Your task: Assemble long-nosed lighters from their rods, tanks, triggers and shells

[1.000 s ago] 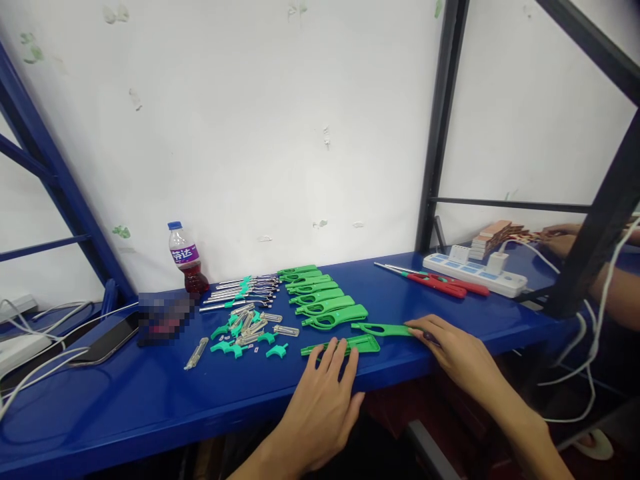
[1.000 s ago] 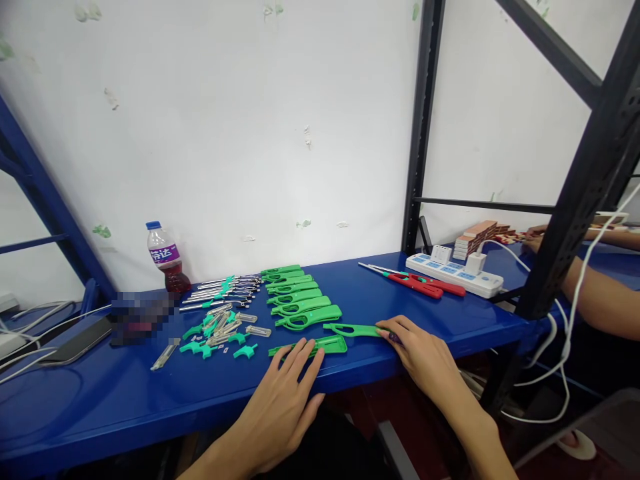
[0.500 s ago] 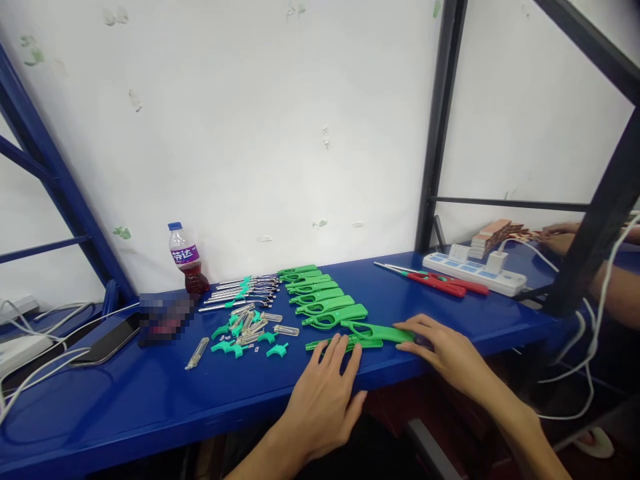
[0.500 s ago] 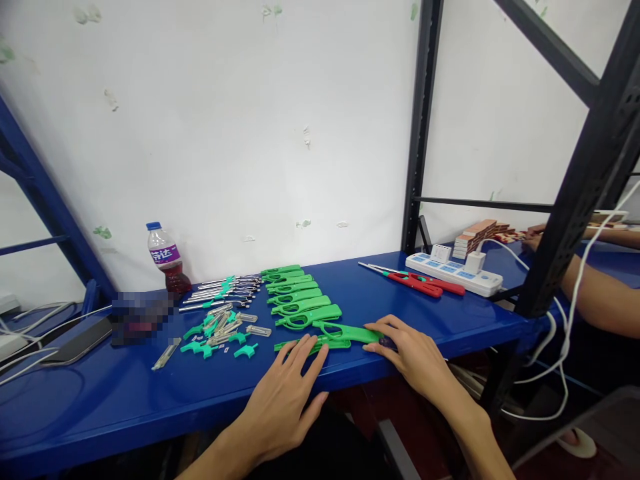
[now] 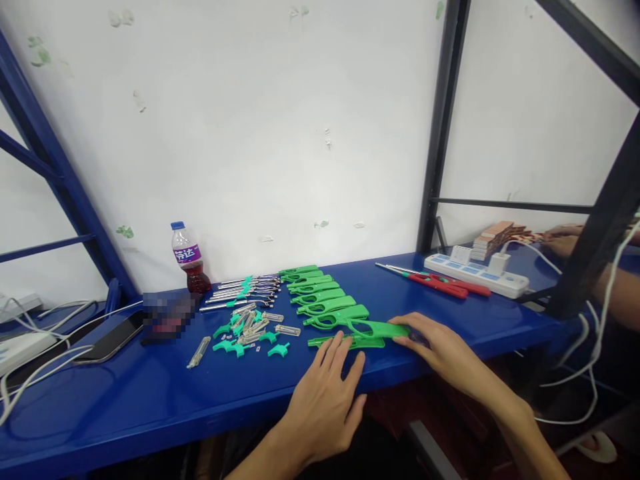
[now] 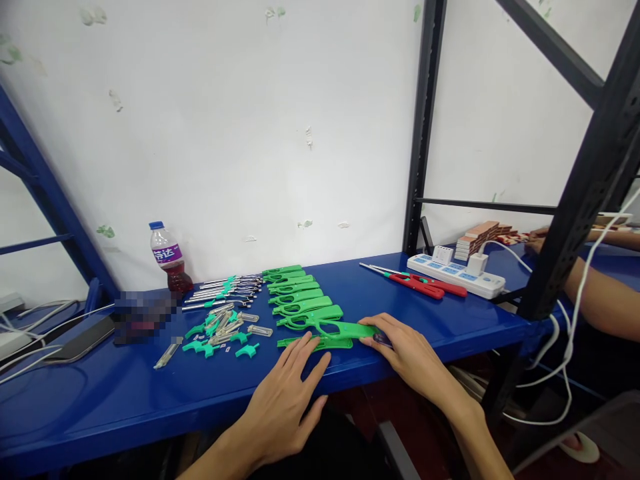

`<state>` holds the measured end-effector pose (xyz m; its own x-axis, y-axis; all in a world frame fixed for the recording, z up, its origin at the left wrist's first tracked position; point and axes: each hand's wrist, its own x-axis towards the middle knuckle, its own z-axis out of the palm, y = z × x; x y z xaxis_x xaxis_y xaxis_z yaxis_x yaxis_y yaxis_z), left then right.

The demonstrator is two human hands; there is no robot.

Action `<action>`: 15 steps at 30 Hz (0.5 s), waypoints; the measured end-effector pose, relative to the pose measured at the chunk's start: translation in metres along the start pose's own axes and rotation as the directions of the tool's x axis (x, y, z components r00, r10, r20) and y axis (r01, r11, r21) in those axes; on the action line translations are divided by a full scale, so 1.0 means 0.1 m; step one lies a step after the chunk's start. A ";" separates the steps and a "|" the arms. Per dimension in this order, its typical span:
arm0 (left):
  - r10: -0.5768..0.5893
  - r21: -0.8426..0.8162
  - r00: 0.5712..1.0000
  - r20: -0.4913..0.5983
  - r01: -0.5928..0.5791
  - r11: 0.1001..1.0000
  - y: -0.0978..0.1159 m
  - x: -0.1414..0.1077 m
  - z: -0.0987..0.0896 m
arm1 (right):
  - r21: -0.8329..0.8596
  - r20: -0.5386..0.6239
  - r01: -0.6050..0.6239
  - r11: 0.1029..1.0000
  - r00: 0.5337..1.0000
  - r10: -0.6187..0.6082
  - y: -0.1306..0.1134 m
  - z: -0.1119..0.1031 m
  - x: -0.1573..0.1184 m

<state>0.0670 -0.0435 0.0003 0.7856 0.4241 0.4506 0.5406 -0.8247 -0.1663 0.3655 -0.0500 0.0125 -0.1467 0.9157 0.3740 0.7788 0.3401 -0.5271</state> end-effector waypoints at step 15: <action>0.129 0.278 0.976 -0.178 -0.076 0.958 0.03 -0.51 0.32 | -0.083 0.056 0.085 0.993 0.995 -0.080 -0.27 0.24 0.15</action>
<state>0.0381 -0.0555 -0.0511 0.7825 0.2409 0.5742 0.5418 -0.7178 -0.4371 0.3278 -0.0404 0.0137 -0.2425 0.8959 0.3723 0.8114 0.3977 -0.4284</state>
